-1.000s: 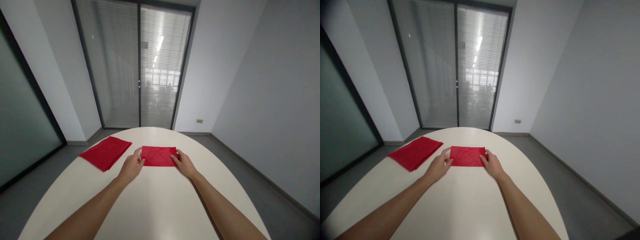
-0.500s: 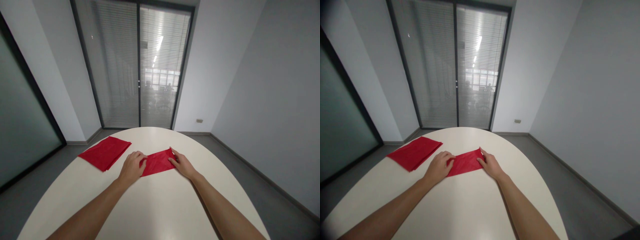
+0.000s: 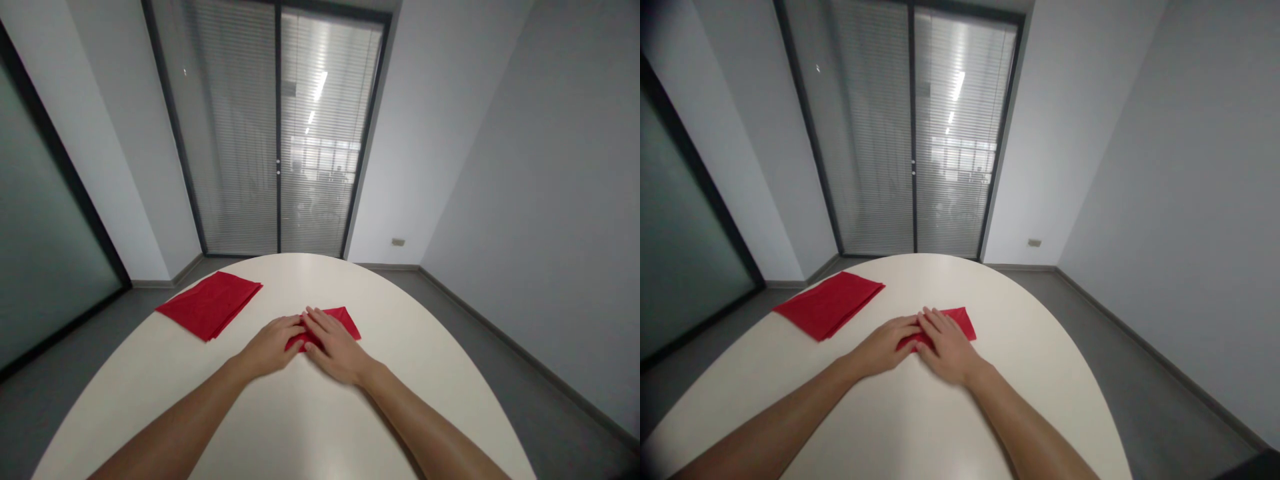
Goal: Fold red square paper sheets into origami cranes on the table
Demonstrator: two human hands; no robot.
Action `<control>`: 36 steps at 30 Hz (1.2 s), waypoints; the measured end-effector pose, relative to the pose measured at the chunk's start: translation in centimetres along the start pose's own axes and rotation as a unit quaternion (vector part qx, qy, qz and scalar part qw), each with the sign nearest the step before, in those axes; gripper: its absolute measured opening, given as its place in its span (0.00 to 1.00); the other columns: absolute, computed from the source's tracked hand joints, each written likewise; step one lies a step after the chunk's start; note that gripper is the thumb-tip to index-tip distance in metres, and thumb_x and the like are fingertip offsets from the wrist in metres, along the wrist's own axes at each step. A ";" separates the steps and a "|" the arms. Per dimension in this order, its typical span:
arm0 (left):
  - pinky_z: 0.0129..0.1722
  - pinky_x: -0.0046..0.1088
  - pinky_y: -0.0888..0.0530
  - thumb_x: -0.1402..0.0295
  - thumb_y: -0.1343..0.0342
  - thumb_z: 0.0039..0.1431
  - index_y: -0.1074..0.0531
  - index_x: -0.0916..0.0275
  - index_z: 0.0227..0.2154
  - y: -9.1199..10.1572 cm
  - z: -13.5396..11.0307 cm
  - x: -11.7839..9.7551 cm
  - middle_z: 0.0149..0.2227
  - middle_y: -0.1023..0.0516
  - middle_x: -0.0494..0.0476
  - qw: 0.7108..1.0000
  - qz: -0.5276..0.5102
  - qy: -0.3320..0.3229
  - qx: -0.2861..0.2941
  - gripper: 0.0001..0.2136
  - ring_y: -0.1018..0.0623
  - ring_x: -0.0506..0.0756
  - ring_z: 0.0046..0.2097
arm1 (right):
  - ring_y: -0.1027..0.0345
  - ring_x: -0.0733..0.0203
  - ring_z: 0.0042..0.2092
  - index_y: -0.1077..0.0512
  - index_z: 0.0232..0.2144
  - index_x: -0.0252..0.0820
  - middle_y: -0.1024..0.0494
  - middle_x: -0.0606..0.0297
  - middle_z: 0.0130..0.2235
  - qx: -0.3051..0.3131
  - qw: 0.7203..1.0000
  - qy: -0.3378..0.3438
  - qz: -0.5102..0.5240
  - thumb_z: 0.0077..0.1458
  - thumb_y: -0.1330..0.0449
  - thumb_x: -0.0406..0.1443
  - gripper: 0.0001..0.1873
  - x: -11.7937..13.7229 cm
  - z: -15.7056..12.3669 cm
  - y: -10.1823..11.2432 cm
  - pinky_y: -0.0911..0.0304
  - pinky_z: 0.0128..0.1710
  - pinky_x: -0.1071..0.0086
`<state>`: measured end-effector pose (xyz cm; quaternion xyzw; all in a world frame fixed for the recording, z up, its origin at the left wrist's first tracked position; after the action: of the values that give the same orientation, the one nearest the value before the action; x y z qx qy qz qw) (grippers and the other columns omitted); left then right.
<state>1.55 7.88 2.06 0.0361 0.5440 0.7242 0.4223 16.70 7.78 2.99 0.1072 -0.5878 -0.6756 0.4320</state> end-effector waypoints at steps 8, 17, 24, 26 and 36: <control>0.63 0.42 0.32 0.70 0.45 0.62 0.24 0.57 0.53 0.0 -0.2 -0.1 0.58 0.24 0.58 1.000 0.005 0.019 0.008 0.17 0.27 0.60 0.60 | 0.60 0.47 0.72 0.48 0.70 0.43 0.50 0.58 0.71 0.062 0.989 -0.125 -0.048 0.69 0.56 0.50 0.33 -4.5 -0.5 -1.0 0.62 0.70 0.49; 0.62 0.46 0.34 0.65 0.48 0.66 0.26 0.57 0.56 0.2 -0.2 -0.4 0.60 0.26 0.60 0.998 0.048 0.024 0.024 0.17 0.28 0.62 0.61 | 0.53 0.41 0.70 0.35 0.64 0.39 0.46 0.52 0.70 -0.090 0.975 -0.157 -0.129 0.62 0.45 0.45 0.30 -5.6 -0.4 2.3 0.61 0.68 0.43; 0.55 0.45 0.32 0.65 0.47 0.66 0.23 0.55 0.52 1.2 0.0 -1.9 0.51 0.22 0.61 0.997 0.073 -0.018 0.023 0.15 0.27 0.62 0.53 | 0.39 0.47 0.65 0.31 0.61 0.40 0.33 0.52 0.65 -0.060 0.993 -0.092 -0.042 0.64 0.46 0.45 0.27 -3.8 0.0 1.7 0.45 0.64 0.53; 0.54 0.44 0.31 0.66 0.46 0.65 0.22 0.56 0.49 1.4 0.1 -2.4 0.47 0.22 0.60 0.997 0.065 -0.031 0.019 0.13 0.26 0.60 0.50 | 0.42 0.46 0.66 0.33 0.62 0.39 0.35 0.51 0.66 -0.020 0.994 -0.103 -0.039 0.63 0.44 0.45 0.29 -4.0 -0.1 1.1 0.50 0.66 0.50; 0.66 0.51 0.42 0.64 0.52 0.69 0.28 0.56 0.57 0.5 -0.3 -1.8 0.61 0.28 0.60 0.996 0.070 -0.006 0.063 0.18 0.31 0.60 0.63 | 0.48 0.47 0.69 0.34 0.63 0.43 0.38 0.53 0.67 0.024 0.998 -0.058 -0.006 0.59 0.42 0.37 0.29 -3.6 -0.2 1.1 0.58 0.68 0.42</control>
<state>2.24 6.43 3.10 0.1048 0.5826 0.7158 0.3703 19.45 10.27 2.59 0.0814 -0.6270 -0.6691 0.3906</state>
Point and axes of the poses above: each hand's wrist, its own z-axis towards the middle knuckle, its own y-axis out of the back of the hand, x = y × z, the point moved 6 cm from there along z, towards the middle knuckle
